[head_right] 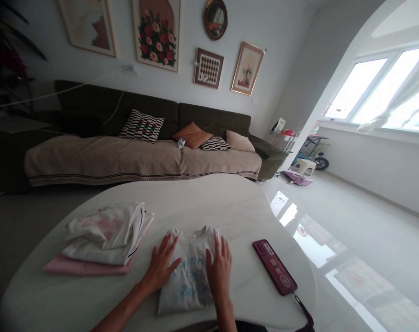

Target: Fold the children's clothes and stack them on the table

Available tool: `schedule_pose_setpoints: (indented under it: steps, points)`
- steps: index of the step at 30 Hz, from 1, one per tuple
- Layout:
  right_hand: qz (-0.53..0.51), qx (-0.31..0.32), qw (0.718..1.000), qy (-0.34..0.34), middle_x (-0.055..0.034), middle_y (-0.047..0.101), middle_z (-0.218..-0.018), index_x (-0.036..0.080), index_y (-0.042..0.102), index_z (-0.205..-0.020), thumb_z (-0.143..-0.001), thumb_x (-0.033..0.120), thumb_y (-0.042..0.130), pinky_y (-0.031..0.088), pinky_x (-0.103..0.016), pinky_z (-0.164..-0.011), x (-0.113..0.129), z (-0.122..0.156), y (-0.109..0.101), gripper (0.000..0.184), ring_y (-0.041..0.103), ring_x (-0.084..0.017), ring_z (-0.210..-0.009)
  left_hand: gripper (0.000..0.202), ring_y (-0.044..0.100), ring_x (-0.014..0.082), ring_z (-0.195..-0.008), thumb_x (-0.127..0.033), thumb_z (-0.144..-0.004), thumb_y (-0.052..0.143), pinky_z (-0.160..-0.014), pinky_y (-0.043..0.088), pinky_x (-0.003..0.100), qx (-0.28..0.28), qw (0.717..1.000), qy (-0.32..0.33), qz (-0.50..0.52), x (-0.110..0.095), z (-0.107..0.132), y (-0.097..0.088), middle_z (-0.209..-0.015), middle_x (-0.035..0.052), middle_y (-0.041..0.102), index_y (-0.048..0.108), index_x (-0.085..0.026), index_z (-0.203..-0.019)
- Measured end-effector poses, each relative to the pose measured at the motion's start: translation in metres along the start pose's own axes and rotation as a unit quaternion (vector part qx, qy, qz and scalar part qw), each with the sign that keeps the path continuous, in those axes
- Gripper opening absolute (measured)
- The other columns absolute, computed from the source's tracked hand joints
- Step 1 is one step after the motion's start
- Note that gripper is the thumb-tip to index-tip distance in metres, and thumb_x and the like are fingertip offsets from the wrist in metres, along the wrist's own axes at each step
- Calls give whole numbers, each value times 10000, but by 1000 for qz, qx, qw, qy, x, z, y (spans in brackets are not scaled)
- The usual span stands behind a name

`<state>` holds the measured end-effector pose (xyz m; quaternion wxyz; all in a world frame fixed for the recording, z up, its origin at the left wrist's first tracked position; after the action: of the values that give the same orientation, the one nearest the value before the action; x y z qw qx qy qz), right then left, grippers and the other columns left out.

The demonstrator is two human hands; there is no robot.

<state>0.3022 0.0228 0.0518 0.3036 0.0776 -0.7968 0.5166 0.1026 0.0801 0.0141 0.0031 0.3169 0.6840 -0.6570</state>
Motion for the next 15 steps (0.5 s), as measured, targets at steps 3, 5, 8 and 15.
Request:
schedule_pose_setpoints:
  steps: [3,5,8,15]
  points:
    - [129,94,986,-46,-41,197,-1470,279,281,-1361,-851,506,299,187,-537,-1032,24,11,33,559,83,-270,-1354,566,140,261,-1347,-413,-884,279,-1012,199,567,9,999,-29,-12,7,-12,1,-1477,105,138,154,-208,-1397]
    - [167,144,975,-29,-51,193,-1468,269,247,-1372,-844,530,303,178,-550,-1027,24,15,47,592,92,-283,-1351,548,177,268,-1338,-376,-870,317,-1013,188,576,28,998,-40,-29,12,-19,3,-1464,95,194,219,-211,-1383]
    - [180,160,970,-12,-72,220,-1456,250,249,-1371,-843,517,320,179,-577,-1013,23,17,51,596,129,-306,-1341,522,224,249,-1326,-335,-869,317,-1014,213,558,17,999,-32,-18,16,-21,2,-1448,80,252,241,-239,-1376]
    - [169,42,984,40,-125,303,-1417,333,375,-1309,-731,645,432,216,-689,-909,66,70,67,659,198,-445,-1284,471,294,293,-1292,-313,-846,320,-976,277,551,-113,985,-99,-79,45,31,6,-1373,90,401,416,-228,-1299]
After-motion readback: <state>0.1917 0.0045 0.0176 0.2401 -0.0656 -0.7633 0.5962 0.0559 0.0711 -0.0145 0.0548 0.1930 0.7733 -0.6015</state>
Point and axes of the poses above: each hand's wrist, its own z-axis away from the middle knuckle, its own y-axis out of the palm, x = y × z, the point moved 4 cm from there along -z, towards the middle knuckle
